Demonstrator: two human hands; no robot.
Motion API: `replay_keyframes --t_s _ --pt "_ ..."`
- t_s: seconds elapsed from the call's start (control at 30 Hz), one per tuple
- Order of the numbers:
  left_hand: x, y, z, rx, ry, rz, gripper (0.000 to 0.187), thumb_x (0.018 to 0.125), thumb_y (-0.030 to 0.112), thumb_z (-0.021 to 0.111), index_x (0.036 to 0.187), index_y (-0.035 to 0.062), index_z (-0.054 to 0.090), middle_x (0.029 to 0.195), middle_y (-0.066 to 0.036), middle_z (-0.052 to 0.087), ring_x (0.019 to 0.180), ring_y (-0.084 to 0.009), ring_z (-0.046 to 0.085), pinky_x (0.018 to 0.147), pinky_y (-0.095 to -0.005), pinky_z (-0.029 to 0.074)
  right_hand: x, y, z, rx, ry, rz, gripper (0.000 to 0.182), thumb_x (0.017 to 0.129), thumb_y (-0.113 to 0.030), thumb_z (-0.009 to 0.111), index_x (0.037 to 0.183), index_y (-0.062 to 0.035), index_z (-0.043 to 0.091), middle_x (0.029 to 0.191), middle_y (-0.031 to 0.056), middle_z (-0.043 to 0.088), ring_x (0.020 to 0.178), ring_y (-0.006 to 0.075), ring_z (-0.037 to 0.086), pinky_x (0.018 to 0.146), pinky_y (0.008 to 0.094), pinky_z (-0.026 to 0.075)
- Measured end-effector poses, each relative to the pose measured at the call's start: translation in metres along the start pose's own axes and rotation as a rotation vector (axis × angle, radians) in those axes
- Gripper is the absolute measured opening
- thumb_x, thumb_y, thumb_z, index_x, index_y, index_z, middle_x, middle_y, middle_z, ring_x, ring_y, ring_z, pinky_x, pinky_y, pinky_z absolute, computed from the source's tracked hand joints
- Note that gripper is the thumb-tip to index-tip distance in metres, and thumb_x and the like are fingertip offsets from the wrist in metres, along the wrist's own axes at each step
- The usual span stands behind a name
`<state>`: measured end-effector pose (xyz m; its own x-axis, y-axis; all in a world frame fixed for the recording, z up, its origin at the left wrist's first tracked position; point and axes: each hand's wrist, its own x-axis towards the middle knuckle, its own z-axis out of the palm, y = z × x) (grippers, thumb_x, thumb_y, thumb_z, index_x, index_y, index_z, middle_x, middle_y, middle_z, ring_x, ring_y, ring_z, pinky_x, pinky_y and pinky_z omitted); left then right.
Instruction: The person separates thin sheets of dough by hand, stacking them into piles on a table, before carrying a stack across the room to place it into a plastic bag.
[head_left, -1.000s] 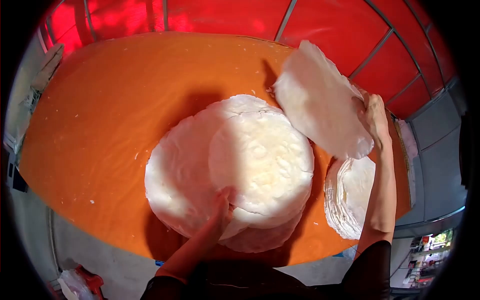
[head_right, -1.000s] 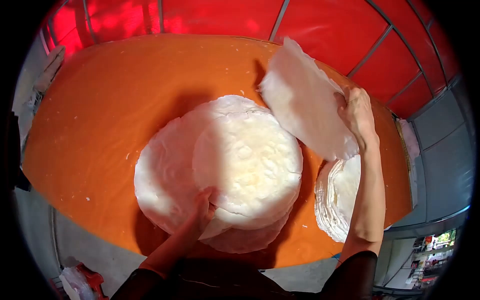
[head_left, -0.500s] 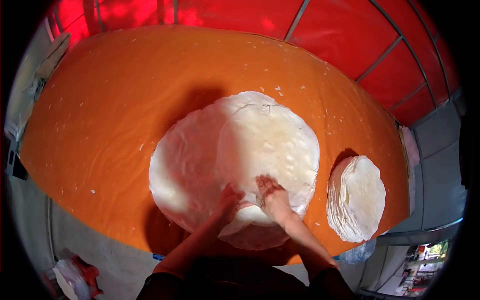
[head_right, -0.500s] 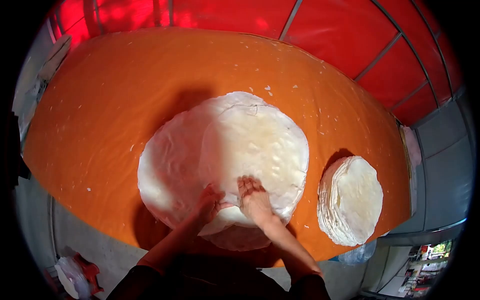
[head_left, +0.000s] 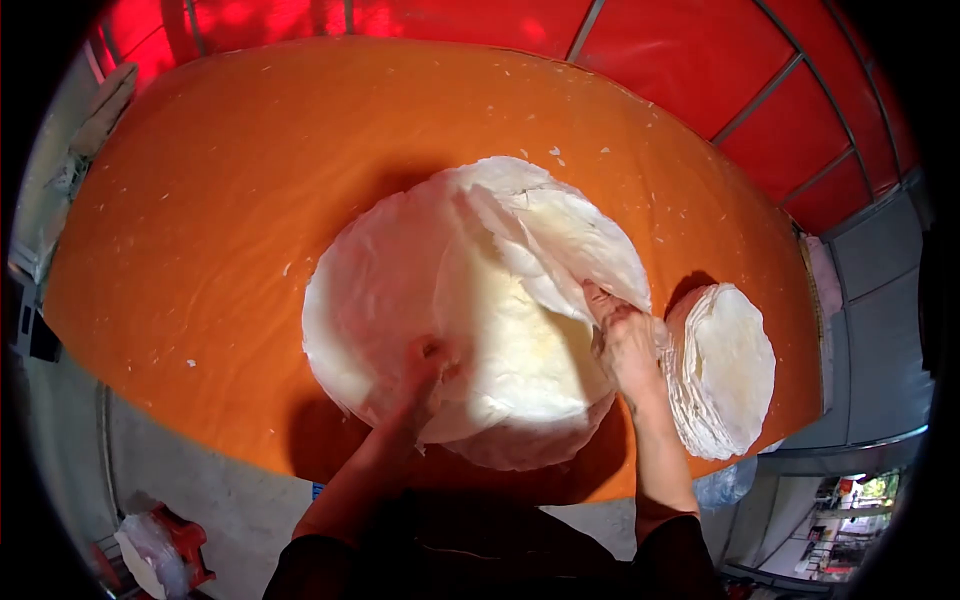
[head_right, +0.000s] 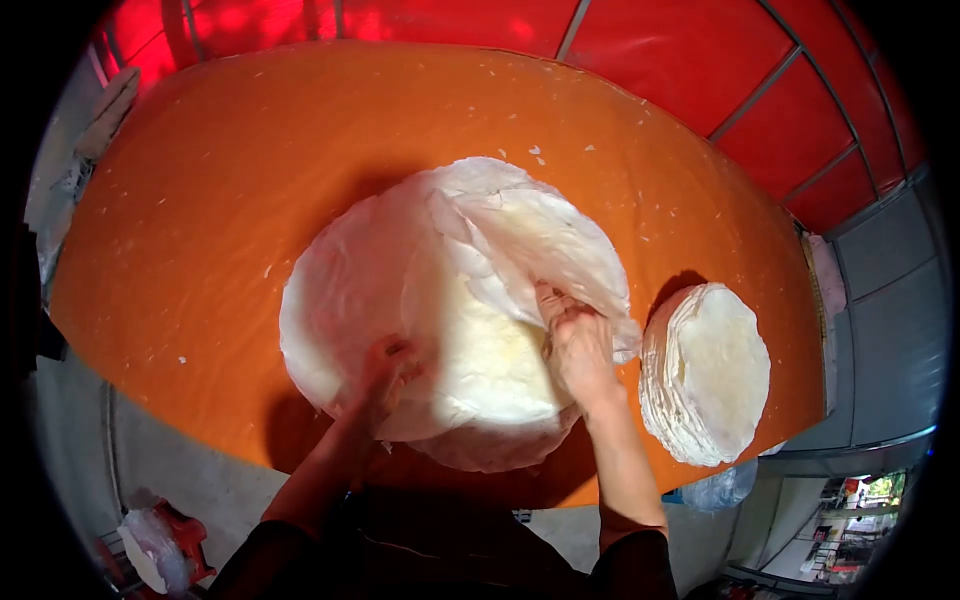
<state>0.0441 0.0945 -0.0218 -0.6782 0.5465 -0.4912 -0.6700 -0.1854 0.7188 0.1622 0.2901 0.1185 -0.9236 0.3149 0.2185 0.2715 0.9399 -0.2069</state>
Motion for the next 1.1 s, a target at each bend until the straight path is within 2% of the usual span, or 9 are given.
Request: replay_keyframes --t_s 0.13,0.37,0.47,0.57,0.67,0.77,0.87,1.0,1.1 --pt "0.017 -0.008 -0.005 0.003 0.067 0.0 0.025 0.075 0.005 0.054 0.099 0.0015 0.053 0.088 -0.006 0.053 0.078 -0.0191 0.053 0.069 -0.0324 0.046 -0.029 0.004 0.075 -0.087 0.073 -0.233 0.042 0.065 0.003 0.054 0.107 0.0008 0.056 0.108 0.0146 0.057 0.092 0.0269 0.057 0.074 0.0341 0.05" --pt "0.002 -0.003 0.006 0.068 -0.408 -0.347 0.049 0.065 -0.003 0.055 0.113 -0.0012 0.048 0.104 -0.01 0.056 0.085 -0.0203 0.056 0.074 -0.0324 0.048 -0.062 -0.027 0.107 0.094 -0.048 -0.039 0.046 0.072 -0.015 0.06 0.112 0.0034 0.051 0.123 0.0183 0.046 0.106 0.0331 0.05 0.091 0.039 0.041" --pt "-0.004 -0.014 0.014 -0.037 -0.643 -0.009 0.05 0.065 -0.004 0.048 0.114 0.0015 0.046 0.098 -0.009 0.056 0.084 -0.0206 0.058 0.074 -0.0311 0.047 -0.062 -0.05 0.1 0.052 0.042 -0.018 0.049 0.072 -0.013 0.061 0.115 0.0044 0.048 0.123 0.0171 0.047 0.107 0.0323 0.049 0.088 0.0372 0.041" --pt "-0.005 -0.015 0.015 -0.017 -0.567 0.025 0.051 0.064 -0.006 0.048 0.115 0.0005 0.045 0.099 -0.01 0.056 0.085 -0.0201 0.056 0.075 -0.0304 0.047 -0.054 -0.034 0.108 -0.001 0.153 -0.076 0.04 0.072 -0.01 0.063 0.108 0.0023 0.053 0.107 0.0168 0.057 0.093 0.0323 0.057 0.075 0.0347 0.047" --pt "0.012 -0.015 -0.003 0.188 -0.35 0.019 0.045 0.064 -0.007 0.048 0.108 -0.0024 0.046 0.098 -0.011 0.053 0.085 -0.0214 0.054 0.078 -0.03 0.045 -0.017 0.011 0.069 0.167 -0.479 0.368 0.022 0.077 -0.013 0.063 0.096 -0.0021 0.06 0.101 0.015 0.061 0.086 0.0174 0.061 0.069 0.0283 0.049" --pt "0.001 -0.003 -0.008 0.072 -0.17 -0.099 0.034 0.068 -0.005 0.051 0.101 -0.0034 0.048 0.091 -0.01 0.052 0.082 -0.0215 0.053 0.08 -0.0304 0.045 0.03 0.058 -0.01 0.295 0.009 0.186 0.008 0.074 -0.004 0.06 0.079 0.0024 0.06 0.069 0.0089 0.063 0.06 0.0121 0.056 0.05 0.0298 0.044" --pt "0.007 -0.006 -0.012 -0.103 -0.117 -0.183 0.03 0.071 -0.002 0.053 0.101 -0.003 0.048 0.086 -0.01 0.053 0.082 -0.0216 0.053 0.078 -0.0315 0.046 0.055 0.023 -0.091 -0.215 0.208 -0.053 0.019 0.064 0.003 0.053 0.08 -0.003 0.062 0.062 0.0215 0.053 0.054 0.0339 0.056 0.05 0.0391 0.044" --pt "0.002 0.01 0.005 -0.006 -0.03 -0.166 0.026 0.073 0.004 0.058 0.096 -0.0032 0.05 0.082 -0.01 0.055 0.075 -0.0199 0.056 0.067 -0.0301 0.05 0.035 0.005 -0.07 -0.412 0.067 -0.049 0.031 0.063 0.003 0.051 0.093 -0.0039 0.06 0.067 0.022 0.058 0.06 0.0357 0.057 0.054 0.039 0.048" --pt "0.008 0.01 0.016 0.304 0.093 -0.094 0.022 0.072 0.01 0.061 0.089 0.0026 0.05 0.072 -0.009 0.053 0.054 -0.0164 0.054 0.046 -0.0271 0.045 0.042 0.04 -0.026 0.197 -0.065 -0.054 0.018 0.069 0.0 0.058 0.086 -0.0009 0.062 0.066 0.0158 0.06 0.055 0.0222 0.058 0.053 0.0325 0.046"
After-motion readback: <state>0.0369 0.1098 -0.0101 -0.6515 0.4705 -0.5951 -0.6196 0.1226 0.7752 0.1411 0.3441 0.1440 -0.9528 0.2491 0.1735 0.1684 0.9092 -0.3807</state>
